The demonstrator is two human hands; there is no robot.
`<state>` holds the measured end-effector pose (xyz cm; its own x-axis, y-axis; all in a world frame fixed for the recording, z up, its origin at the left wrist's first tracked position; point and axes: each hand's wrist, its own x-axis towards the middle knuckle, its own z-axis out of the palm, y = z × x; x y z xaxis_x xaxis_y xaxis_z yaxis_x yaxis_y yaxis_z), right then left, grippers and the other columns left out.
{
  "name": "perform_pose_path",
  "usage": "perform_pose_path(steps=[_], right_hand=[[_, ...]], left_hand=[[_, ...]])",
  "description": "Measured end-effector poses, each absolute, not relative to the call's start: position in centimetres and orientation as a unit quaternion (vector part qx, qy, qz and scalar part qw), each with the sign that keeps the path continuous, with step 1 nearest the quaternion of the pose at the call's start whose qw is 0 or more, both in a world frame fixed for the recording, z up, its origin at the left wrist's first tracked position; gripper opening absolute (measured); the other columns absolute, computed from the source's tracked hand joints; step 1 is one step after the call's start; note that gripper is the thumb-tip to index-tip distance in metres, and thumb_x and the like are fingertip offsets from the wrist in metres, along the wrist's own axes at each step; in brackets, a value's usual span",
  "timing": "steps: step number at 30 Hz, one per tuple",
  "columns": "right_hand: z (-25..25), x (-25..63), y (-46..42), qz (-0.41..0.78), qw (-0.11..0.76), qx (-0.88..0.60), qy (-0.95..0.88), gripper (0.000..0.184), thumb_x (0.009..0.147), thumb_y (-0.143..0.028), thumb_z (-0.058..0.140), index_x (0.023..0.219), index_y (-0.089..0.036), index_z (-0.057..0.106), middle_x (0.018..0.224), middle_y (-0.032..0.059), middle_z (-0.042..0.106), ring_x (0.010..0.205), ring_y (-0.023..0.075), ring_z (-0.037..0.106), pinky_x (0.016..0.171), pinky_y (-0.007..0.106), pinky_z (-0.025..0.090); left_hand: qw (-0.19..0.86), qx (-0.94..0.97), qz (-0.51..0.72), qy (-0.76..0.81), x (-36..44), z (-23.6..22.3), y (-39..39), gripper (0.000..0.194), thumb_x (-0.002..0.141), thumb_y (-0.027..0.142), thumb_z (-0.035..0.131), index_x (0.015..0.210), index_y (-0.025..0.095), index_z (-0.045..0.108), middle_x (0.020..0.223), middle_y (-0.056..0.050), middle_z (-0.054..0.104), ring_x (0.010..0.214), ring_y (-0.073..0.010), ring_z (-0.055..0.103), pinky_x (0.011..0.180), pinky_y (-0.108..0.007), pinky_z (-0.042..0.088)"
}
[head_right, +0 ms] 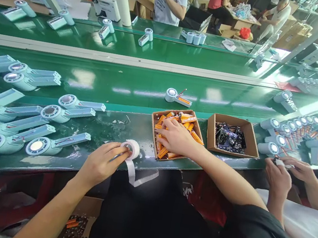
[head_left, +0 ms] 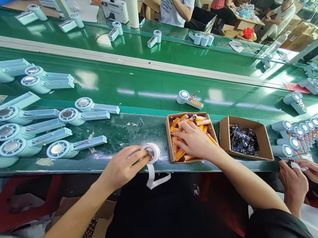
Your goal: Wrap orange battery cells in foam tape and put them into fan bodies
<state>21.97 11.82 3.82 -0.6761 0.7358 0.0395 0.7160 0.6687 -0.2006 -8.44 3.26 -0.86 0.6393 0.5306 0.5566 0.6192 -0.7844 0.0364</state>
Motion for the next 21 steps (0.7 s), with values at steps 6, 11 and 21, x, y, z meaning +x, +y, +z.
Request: perform_pose_path(steps=[6,11,21], right_hand=[[1.6,23.1,11.0,0.166,0.084,-0.383,-0.905,0.018,0.095,-0.038,0.073,0.103,-0.023,0.078,0.136,0.0116,0.067,0.130,0.0352,0.054,0.108,0.055,0.042],[1.5,22.8,10.9,0.267,0.103,-0.414,-0.864,0.017,0.089,-0.029,0.079,0.101,-0.019,0.072,0.097,0.0062,0.077,0.096,0.0248,0.070,0.108,0.050,0.042],[7.5,25.1,10.8,0.485,0.404,-0.402,-0.663,0.041,0.082,-0.037,0.085,0.115,-0.022,0.067,0.118,0.0074,0.073,0.106,0.0191,0.072,0.092,0.034,0.061]], left_hand=[[0.066,-0.907,-0.282,-0.306,-7.6,-1.0,3.2,0.027,0.095,0.004,0.063,0.118,0.016,0.071,0.116,-0.010,0.076,0.112,-0.0292,0.067,0.095,-0.044,0.058],[0.049,-0.913,-0.279,-0.294,-7.0,-1.1,3.3,0.026,0.096,0.004,0.063,0.118,0.016,0.071,0.115,-0.009,0.076,0.111,-0.0273,0.068,0.096,-0.044,0.058],[0.062,-0.931,-0.253,-0.254,-6.3,1.4,3.9,0.022,0.099,0.010,0.063,0.117,0.019,0.071,0.120,-0.008,0.075,0.119,-0.0269,0.067,0.100,-0.045,0.060]])
